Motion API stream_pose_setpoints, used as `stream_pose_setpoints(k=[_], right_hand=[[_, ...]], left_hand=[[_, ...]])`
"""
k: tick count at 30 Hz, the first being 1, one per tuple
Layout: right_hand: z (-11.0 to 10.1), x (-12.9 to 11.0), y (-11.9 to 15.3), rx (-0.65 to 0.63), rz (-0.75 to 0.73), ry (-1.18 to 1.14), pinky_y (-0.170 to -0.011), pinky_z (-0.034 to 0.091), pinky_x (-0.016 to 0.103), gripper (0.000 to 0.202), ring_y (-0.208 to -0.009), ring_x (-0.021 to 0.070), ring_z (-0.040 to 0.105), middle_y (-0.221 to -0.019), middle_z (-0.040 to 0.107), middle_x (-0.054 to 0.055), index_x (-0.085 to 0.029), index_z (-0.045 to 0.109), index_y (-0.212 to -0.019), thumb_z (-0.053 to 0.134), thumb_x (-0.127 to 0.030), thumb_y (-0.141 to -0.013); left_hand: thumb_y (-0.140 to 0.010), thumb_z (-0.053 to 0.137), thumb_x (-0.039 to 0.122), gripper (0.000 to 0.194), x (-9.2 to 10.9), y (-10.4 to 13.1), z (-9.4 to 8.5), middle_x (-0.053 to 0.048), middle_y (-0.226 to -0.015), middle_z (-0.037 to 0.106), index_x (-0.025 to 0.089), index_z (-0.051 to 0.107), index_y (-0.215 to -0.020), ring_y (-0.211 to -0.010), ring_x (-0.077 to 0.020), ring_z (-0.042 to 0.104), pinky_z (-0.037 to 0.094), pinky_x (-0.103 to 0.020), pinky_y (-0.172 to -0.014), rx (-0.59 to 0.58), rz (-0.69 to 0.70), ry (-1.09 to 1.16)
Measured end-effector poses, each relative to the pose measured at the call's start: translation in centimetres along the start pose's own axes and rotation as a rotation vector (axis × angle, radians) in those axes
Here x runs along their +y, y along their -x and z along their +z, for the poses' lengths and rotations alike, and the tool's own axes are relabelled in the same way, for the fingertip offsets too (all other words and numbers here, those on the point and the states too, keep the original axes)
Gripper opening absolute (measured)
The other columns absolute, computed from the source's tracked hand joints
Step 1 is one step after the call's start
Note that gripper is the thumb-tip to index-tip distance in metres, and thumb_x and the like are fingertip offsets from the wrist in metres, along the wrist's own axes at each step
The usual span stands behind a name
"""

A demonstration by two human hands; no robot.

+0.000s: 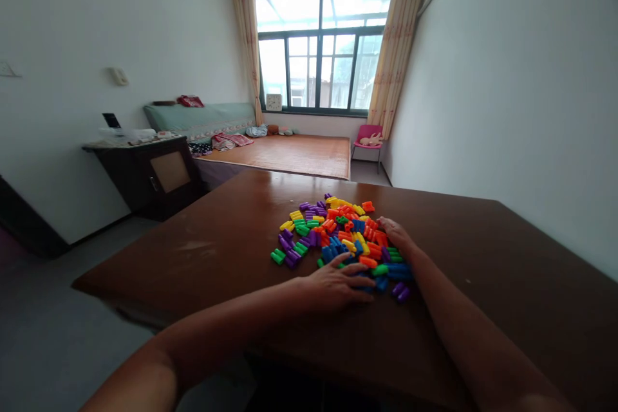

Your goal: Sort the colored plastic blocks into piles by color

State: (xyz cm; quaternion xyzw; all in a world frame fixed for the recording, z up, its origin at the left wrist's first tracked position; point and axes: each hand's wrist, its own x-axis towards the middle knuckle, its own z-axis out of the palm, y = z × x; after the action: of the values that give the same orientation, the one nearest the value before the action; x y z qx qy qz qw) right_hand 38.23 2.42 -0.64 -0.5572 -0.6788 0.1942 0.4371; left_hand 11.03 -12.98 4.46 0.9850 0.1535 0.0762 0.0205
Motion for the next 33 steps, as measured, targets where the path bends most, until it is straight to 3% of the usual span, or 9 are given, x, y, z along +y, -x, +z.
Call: stream_pose_setpoints(k=[4, 7, 9, 12, 14, 19, 23, 29, 33], right_hand=[[0.9, -1.2, -0.1, -0.087, 0.117, -0.142, -0.078, 0.054, 0.036, 0.042, -0.086, 0.0201, 0.068, -0.095, 0.072, 0.008, -0.014, 0.065, -0.106, 0.046, -0.045, -0.086], [1.6, -2.8, -1.4, -0.061, 0.037, -0.003, -0.085, 0.052, 0.034, 0.038, -0.092, 0.0191, 0.066, -0.105, 0.070, 0.010, -0.013, 0.064, -0.111, 0.051, -0.038, -0.085], [2.6, -4.1, -2.7, -0.087, -0.022, 0.100, -0.086, 0.051, 0.032, 0.035, -0.092, 0.0176, 0.066, -0.108, 0.070, 0.009, -0.014, 0.063, -0.112, 0.051, -0.034, -0.086], [4.7, -6.0, -4.9, -0.150, -0.093, 0.284, -0.091, 0.048, 0.031, 0.034, -0.099, 0.0177, 0.064, -0.115, 0.068, 0.008, -0.017, 0.062, -0.117, 0.052, -0.029, -0.087], [6.4, -6.6, -6.4, -0.165, -0.107, 0.408, -0.097, 0.044, 0.031, 0.037, -0.108, 0.0198, 0.061, -0.121, 0.065, 0.010, -0.017, 0.061, -0.122, 0.053, -0.026, -0.087], [9.6, -6.1, -9.9, -0.188, -0.020, 0.481, -0.093, 0.044, 0.032, 0.039, -0.108, 0.0237, 0.060, -0.121, 0.065, 0.012, -0.017, 0.061, -0.123, 0.054, -0.032, -0.088], [9.8, -5.7, -11.9, -0.228, 0.005, 0.410, -0.079, 0.047, 0.026, 0.023, -0.088, 0.0194, 0.065, -0.096, 0.073, 0.007, -0.022, 0.070, -0.093, 0.052, -0.036, -0.088], [3.8, -3.4, -13.5, -0.084, 0.137, 0.137, -0.058, 0.047, 0.023, 0.043, -0.068, 0.0151, 0.064, -0.084, 0.071, 0.010, -0.016, 0.063, -0.092, 0.032, -0.047, -0.094], [-1.8, 1.0, -12.3, 0.056, 0.440, -0.121, -0.043, 0.043, 0.021, 0.034, -0.049, 0.0127, 0.057, -0.069, 0.068, 0.007, -0.016, 0.061, -0.084, 0.048, -0.048, -0.087]], left_hand=[[-0.091, 0.052, 0.025, 0.027, -5.4, 0.4, -2.5, 0.001, -0.135, 0.058, 0.034, 0.069, -0.110, -0.134, -0.0230, 0.040, 0.025, -0.044, -0.114, 0.133, -0.103, 0.137], [-0.090, 0.050, 0.030, 0.027, -11.1, 1.3, -4.6, -0.006, -0.125, 0.064, 0.025, 0.072, -0.105, -0.121, -0.0220, 0.054, 0.037, -0.038, -0.108, 0.442, -0.318, 0.291], [-0.086, 0.052, 0.029, 0.026, -15.3, 2.6, -5.3, -0.007, -0.116, 0.069, 0.020, 0.073, -0.100, -0.112, -0.0216, 0.059, 0.042, -0.036, -0.103, 0.641, -0.570, 0.399], [-0.079, 0.056, 0.029, 0.026, -20.3, 5.2, -4.3, -0.008, -0.097, 0.073, 0.015, 0.073, -0.092, -0.096, -0.0222, 0.065, 0.050, -0.034, -0.089, 0.870, -0.956, 0.635], [-0.072, 0.061, 0.030, 0.025, -22.2, 6.9, -2.6, -0.009, -0.088, 0.074, 0.013, 0.072, -0.085, -0.087, -0.0229, 0.066, 0.052, -0.033, -0.081, 1.025, -1.090, 0.767], [-0.061, 0.069, 0.030, 0.024, -23.5, 9.0, 1.5, -0.008, -0.077, 0.072, 0.013, 0.072, -0.078, -0.075, -0.0193, 0.065, 0.052, -0.031, -0.073, 1.177, -1.069, 0.911], [-0.062, 0.068, 0.031, 0.025, -23.6, 9.3, 1.9, -0.006, -0.078, 0.070, 0.014, 0.072, -0.080, -0.077, -0.0180, 0.065, 0.051, -0.027, -0.066, 1.153, -1.011, 1.025], [-0.063, 0.065, 0.032, 0.026, -23.7, 9.3, 1.4, -0.005, -0.078, 0.069, 0.014, 0.070, -0.082, -0.077, -0.0183, 0.064, 0.050, -0.023, -0.057, 1.192, -1.060, 1.021], [-0.061, 0.064, 0.032, 0.026, -23.8, 9.2, 1.5, -0.004, -0.078, 0.069, 0.015, 0.070, -0.080, -0.076, -0.0175, 0.064, 0.050, -0.023, -0.056, 1.175, -1.073, 0.970]])
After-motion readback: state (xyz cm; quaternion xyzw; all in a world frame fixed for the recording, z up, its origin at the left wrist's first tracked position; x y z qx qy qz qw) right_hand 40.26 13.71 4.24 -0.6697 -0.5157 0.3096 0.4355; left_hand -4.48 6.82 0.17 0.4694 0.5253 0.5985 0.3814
